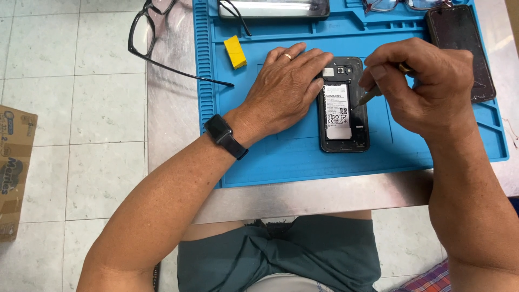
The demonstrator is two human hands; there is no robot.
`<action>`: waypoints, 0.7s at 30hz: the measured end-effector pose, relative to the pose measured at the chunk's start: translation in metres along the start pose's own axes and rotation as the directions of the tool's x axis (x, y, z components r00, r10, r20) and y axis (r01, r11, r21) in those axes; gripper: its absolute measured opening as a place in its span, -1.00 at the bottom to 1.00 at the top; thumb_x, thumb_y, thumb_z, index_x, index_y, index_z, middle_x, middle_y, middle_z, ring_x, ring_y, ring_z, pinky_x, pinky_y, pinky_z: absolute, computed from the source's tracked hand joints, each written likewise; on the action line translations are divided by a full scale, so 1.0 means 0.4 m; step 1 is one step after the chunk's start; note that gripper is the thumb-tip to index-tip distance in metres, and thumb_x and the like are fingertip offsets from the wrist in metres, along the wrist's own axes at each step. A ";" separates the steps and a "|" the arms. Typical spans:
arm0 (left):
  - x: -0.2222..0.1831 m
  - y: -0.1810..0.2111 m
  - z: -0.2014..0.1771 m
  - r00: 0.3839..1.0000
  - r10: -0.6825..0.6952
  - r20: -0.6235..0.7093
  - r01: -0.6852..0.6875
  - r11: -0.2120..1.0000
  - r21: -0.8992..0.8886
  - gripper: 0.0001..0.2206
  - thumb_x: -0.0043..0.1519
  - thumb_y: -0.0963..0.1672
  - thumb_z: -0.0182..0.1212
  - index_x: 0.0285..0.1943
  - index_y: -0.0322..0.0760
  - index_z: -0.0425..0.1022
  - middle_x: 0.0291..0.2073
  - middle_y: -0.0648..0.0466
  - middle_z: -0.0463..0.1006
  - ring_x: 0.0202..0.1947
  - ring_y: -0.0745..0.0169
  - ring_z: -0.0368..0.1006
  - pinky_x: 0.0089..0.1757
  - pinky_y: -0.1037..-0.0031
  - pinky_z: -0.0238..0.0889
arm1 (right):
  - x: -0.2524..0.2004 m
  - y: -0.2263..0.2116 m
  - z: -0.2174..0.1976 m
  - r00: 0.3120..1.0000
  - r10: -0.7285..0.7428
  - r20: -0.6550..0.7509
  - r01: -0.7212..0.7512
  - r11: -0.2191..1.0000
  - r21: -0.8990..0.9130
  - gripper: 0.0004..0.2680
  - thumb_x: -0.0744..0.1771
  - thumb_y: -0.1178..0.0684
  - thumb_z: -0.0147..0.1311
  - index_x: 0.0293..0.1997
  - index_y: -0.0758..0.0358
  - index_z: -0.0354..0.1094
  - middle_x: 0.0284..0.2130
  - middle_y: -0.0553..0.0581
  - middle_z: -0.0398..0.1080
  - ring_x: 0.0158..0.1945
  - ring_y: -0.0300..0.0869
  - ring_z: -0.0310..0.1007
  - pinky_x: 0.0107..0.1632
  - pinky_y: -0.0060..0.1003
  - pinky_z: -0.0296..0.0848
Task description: Using a precision screwdriver to remove or install screws on the internal frame of a disassembled smartphone.
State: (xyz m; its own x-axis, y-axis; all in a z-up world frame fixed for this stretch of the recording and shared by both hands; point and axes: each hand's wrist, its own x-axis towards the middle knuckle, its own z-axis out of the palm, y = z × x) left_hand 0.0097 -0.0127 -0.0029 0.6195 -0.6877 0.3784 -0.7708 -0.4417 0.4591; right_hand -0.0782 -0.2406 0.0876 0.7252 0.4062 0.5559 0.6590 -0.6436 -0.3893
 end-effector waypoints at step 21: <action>-0.001 -0.002 0.001 0.999 -0.023 0.025 0.023 1.000 0.003 -0.58 0.51 -0.01 -0.09 0.54 -0.13 0.26 0.44 -0.06 0.42 0.51 -0.24 0.17 0.37 -0.07 -0.10 | -0.010 0.016 -0.045 0.978 0.106 0.182 -0.049 0.954 -0.295 -0.75 0.49 0.19 0.25 0.34 0.43 0.41 -0.16 0.18 0.58 -0.23 0.01 0.57 -0.18 -0.06 0.46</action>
State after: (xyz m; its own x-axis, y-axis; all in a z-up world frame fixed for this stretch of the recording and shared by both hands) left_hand 0.0102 -0.0122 -0.0037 0.6334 -0.6913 0.3477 -0.7567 -0.4594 0.4651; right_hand -0.0804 -0.2581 0.0959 0.8151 0.4468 0.3687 0.5346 -0.8252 -0.1820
